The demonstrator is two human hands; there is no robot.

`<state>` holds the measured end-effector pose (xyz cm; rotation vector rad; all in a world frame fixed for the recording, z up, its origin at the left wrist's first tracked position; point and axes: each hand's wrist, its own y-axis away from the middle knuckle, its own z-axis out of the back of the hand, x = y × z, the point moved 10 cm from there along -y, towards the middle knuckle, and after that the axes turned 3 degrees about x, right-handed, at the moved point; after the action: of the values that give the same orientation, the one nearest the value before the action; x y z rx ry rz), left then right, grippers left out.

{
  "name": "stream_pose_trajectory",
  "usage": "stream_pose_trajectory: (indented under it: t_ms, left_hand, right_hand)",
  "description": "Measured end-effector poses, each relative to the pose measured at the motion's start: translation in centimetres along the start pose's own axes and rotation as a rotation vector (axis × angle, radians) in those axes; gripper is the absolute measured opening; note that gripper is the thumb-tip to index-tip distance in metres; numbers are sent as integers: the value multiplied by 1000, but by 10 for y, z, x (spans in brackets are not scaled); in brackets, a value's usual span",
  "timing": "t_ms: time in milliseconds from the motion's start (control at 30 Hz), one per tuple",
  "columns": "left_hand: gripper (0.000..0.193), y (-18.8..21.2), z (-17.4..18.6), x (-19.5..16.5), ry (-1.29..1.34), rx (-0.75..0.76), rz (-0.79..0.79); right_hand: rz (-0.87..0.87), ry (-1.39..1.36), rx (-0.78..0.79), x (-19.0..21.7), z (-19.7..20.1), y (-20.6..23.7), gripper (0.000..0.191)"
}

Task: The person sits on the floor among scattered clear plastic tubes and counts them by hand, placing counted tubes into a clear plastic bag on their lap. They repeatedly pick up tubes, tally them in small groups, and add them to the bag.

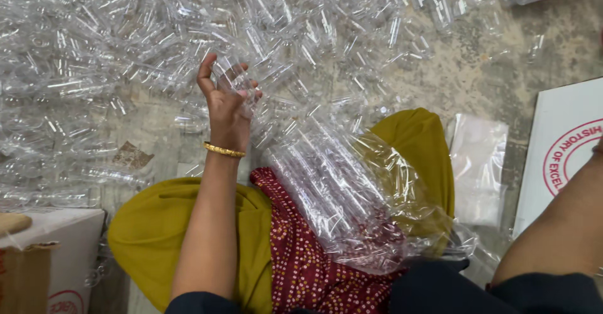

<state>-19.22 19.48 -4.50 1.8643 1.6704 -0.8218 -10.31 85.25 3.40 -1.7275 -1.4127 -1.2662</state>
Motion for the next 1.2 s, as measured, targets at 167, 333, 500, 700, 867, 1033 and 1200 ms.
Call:
stream_pose_trajectory:
  t_ms: [167, 333, 500, 700, 867, 1033, 1200]
  left_hand:
    - [88, 3, -16, 18, -172, 39, 89]
    - [88, 16, -23, 28, -78, 102, 236]
    - [84, 16, -29, 36, 7, 155, 289]
    - [83, 13, -38, 45, 10, 260, 331]
    - [99, 16, -53, 59, -139, 373, 416]
    - [101, 23, -54, 61, -72, 329, 479]
    - [94, 13, -42, 60, -83, 208, 422]
  right_hand:
    - [261, 50, 120, -54, -95, 29, 6]
    - [232, 1368, 335, -206, -251, 12, 35]
    - [-21, 1735, 191, -257, -241, -31, 47]
    - [23, 1467, 278, -241, -276, -55, 55]
    - [356, 1119, 632, -195, -391, -16, 44]
    - [388, 1303, 855, -194, -450, 30, 45]
    - [526, 937, 657, -164, -443, 53, 60]
